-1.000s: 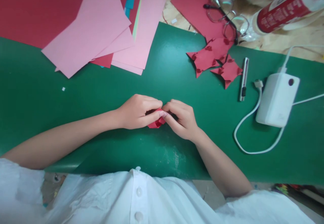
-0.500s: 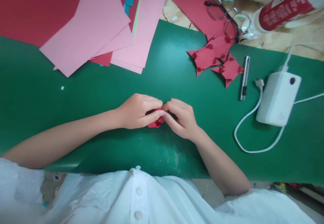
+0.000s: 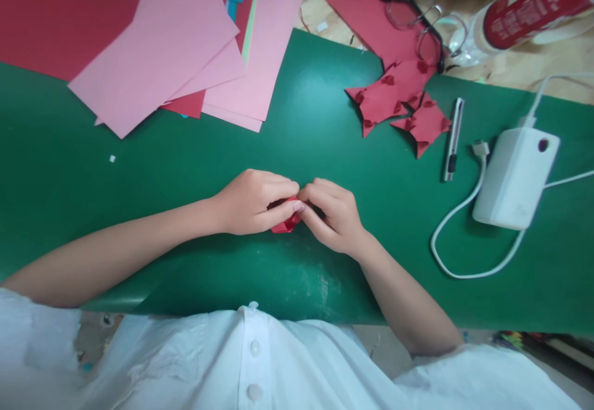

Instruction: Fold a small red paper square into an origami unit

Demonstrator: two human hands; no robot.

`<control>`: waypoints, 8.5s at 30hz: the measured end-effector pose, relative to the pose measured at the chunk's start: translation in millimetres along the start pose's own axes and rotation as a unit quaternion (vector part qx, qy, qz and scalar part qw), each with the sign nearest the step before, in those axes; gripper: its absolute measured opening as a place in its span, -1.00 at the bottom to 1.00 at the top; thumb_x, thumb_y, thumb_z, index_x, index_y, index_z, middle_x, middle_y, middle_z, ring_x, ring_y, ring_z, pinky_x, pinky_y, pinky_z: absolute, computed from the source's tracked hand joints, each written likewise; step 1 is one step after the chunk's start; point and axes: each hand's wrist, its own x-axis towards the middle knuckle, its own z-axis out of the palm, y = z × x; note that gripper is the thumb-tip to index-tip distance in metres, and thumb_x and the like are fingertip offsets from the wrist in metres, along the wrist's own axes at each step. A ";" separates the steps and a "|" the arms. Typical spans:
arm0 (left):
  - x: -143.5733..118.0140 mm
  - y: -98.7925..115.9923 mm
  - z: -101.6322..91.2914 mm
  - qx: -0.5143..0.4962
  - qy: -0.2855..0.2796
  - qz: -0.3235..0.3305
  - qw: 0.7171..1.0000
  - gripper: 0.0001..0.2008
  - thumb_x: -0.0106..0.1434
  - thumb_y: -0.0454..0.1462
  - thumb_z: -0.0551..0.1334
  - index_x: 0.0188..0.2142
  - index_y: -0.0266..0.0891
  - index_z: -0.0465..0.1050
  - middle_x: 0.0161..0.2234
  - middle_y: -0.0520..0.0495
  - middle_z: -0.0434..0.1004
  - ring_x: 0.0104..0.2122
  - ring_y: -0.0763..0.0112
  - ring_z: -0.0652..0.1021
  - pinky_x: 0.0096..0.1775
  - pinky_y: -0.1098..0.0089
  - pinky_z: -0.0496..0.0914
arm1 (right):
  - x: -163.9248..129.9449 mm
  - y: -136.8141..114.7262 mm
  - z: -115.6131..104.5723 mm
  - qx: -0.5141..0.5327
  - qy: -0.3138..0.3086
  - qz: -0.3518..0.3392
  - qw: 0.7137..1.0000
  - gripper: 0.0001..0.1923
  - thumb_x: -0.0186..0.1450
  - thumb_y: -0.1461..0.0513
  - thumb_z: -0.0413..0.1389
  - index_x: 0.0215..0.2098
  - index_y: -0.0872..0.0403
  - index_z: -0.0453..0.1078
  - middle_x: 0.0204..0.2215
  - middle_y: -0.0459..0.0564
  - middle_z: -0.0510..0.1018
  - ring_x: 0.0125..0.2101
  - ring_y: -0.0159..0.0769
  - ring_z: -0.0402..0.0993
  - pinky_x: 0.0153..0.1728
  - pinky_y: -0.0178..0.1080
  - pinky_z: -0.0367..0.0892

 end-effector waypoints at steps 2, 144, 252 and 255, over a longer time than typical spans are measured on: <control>0.1 0.2 -0.2 0.000 -0.001 0.000 1.000 -0.61 0.52 -0.21 0.05 -0.48 -0.17 0.16 -0.58 0.10 0.28 -0.54 0.50 0.31 -0.40 0.42 0.18 | 0.1 0.4 -0.2 -0.002 0.001 -0.002 1.000 -0.82 0.50 0.32 0.07 -0.30 0.04 0.31 -0.51 -0.16 0.42 -0.48 -0.40 0.26 -0.38 -0.27 0.21; -0.6 -4.5 5.1 -0.003 0.208 -0.088 0.974 -0.89 0.39 -0.39 0.21 -0.26 -0.24 0.51 -0.33 0.05 0.63 -0.39 0.57 0.55 -0.33 0.54 0.43 | 0.2 20.7 -14.8 -0.004 0.083 -0.024 0.996 -0.91 0.42 0.30 0.26 -0.14 0.00 0.60 -0.15 0.01 0.67 -0.23 -0.37 0.62 -0.25 -0.28 0.54; -17.5 10.8 28.8 0.432 0.094 0.077 0.894 -0.64 0.46 -0.25 0.16 0.02 -0.50 0.61 0.08 -0.46 0.64 -0.12 0.08 0.61 -0.07 0.16 0.54 | 2.9 19.5 11.0 -0.319 -0.008 0.181 0.930 -0.64 0.56 0.00 -0.09 -0.07 0.08 0.38 -0.05 0.24 0.46 -0.04 0.03 0.29 -0.03 0.05 0.23; -15.5 10.5 27.8 0.435 0.095 0.087 0.891 -0.67 0.45 -0.26 0.17 -0.04 -0.49 0.62 0.03 -0.44 0.66 -0.13 0.05 0.61 -0.10 0.16 0.53 | 3.9 17.0 12.9 -0.318 -0.009 0.204 0.926 -0.61 0.57 -0.01 -0.13 -0.03 0.08 0.39 0.01 0.27 0.43 0.01 0.08 0.28 0.03 0.13 0.23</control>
